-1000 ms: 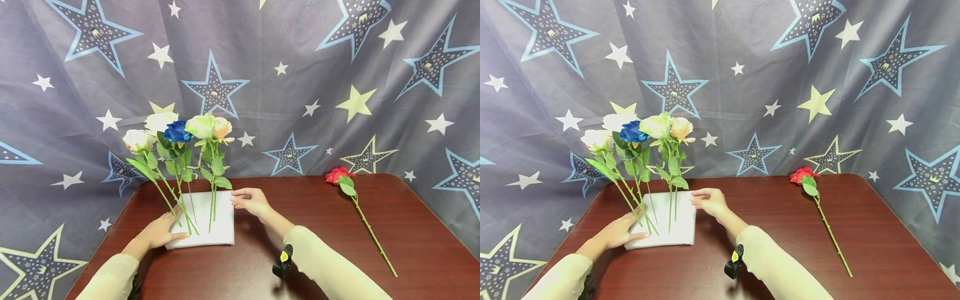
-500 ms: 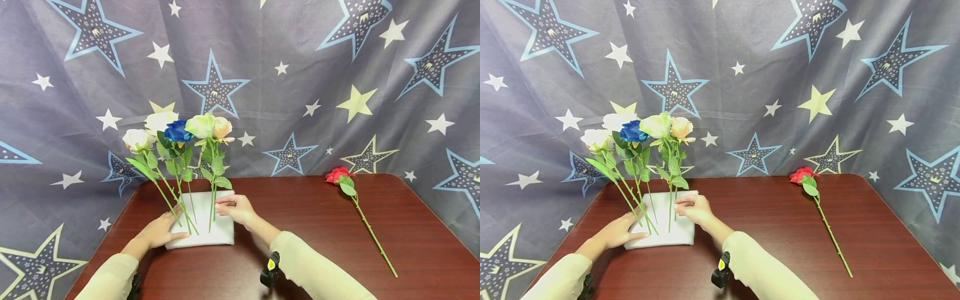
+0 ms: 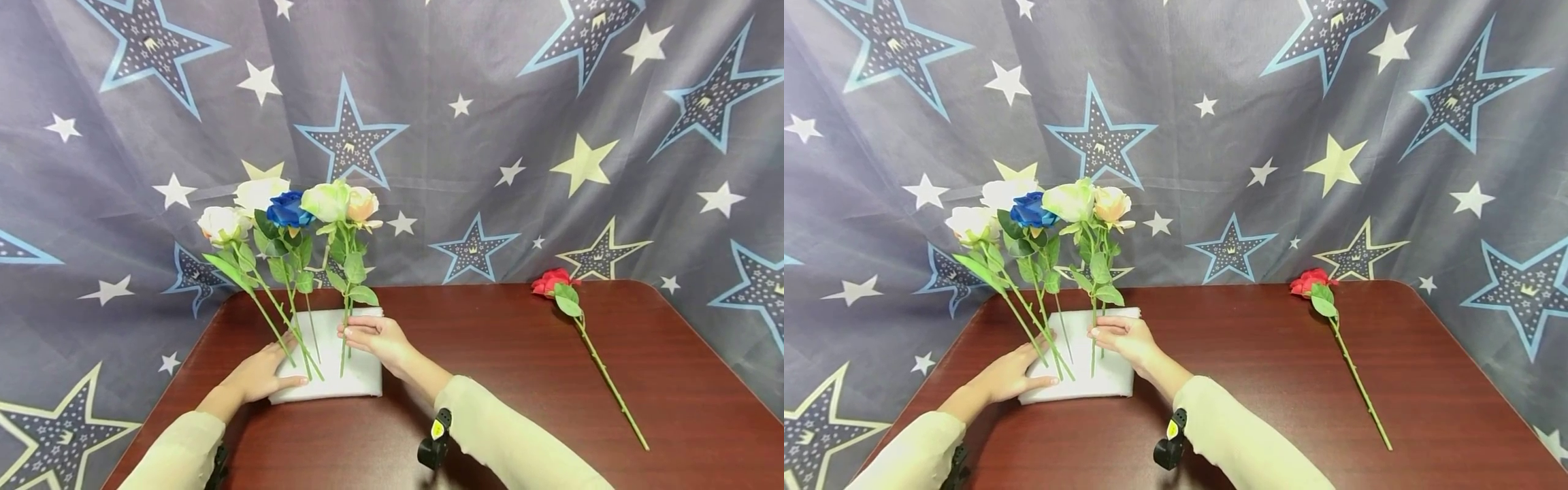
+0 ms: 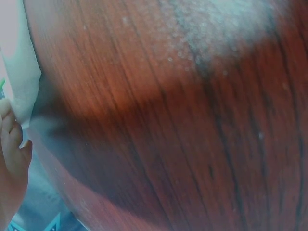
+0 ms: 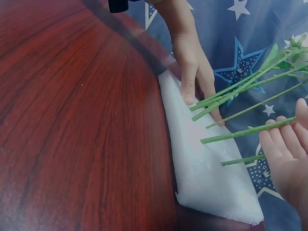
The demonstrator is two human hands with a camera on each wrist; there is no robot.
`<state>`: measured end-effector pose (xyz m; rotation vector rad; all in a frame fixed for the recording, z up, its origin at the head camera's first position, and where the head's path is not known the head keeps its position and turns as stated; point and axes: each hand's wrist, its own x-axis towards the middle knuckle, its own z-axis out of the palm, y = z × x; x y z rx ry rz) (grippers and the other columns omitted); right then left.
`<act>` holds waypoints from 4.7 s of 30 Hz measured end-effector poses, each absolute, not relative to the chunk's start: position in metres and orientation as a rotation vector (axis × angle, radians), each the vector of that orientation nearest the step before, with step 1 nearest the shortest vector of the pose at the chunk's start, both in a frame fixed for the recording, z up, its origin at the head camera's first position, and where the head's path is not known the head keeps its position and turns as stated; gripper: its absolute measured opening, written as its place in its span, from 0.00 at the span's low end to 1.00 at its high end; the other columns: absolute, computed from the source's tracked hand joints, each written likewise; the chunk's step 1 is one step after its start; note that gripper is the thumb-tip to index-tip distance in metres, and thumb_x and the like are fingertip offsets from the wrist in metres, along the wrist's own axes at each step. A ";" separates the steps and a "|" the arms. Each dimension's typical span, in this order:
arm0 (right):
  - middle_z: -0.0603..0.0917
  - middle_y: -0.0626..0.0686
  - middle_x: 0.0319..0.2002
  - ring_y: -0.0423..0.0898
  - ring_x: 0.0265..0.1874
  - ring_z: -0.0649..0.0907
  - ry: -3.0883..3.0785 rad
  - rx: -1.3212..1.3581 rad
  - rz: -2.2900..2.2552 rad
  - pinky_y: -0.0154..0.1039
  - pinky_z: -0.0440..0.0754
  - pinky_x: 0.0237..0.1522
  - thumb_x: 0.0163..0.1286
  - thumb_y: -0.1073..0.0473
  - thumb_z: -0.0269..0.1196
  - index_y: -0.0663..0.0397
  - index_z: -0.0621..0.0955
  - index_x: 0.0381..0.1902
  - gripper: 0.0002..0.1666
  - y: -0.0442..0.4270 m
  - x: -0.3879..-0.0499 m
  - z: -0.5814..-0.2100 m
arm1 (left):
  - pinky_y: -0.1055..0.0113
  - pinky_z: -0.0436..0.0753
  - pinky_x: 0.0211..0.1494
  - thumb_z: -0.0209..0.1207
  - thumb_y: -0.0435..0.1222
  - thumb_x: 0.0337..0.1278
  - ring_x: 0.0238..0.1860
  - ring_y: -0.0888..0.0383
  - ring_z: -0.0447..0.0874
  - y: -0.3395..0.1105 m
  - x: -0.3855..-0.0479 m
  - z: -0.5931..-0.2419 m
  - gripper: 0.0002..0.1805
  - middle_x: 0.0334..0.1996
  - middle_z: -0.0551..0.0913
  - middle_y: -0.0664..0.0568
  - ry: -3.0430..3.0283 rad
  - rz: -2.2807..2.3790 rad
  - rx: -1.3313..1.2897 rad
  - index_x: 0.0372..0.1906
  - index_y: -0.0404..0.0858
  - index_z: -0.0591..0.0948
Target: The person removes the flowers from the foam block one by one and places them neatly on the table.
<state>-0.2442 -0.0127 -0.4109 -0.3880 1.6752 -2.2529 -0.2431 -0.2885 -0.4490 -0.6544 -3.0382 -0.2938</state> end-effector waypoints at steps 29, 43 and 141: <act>0.87 0.69 0.38 0.38 0.27 0.88 1.815 -0.243 -2.428 0.44 0.87 0.41 0.53 0.75 0.68 0.84 0.80 0.39 0.16 -0.015 -0.243 -0.413 | 0.43 0.68 0.69 0.60 0.63 0.49 0.71 0.37 0.62 -0.285 -0.241 -0.446 0.52 0.71 0.62 0.34 -3.057 -0.330 -0.630 0.71 0.32 0.63; 0.85 0.70 0.42 0.38 0.30 0.88 1.866 -0.231 -2.408 0.42 0.87 0.43 0.56 0.73 0.67 0.82 0.81 0.39 0.15 -0.012 -0.242 -0.410 | 0.44 0.69 0.68 0.60 0.64 0.49 0.70 0.37 0.64 -0.286 -0.241 -0.447 0.52 0.71 0.64 0.34 -3.062 -0.306 -0.620 0.70 0.31 0.64; 0.89 0.59 0.37 0.41 0.32 0.89 1.831 -0.189 -2.493 0.40 0.87 0.44 0.65 0.74 0.59 0.83 0.72 0.57 0.23 0.096 -0.237 -0.407 | 0.44 0.68 0.69 0.59 0.64 0.49 0.71 0.37 0.62 -0.288 -0.241 -0.450 0.52 0.72 0.61 0.34 -3.041 -0.335 -0.637 0.70 0.30 0.65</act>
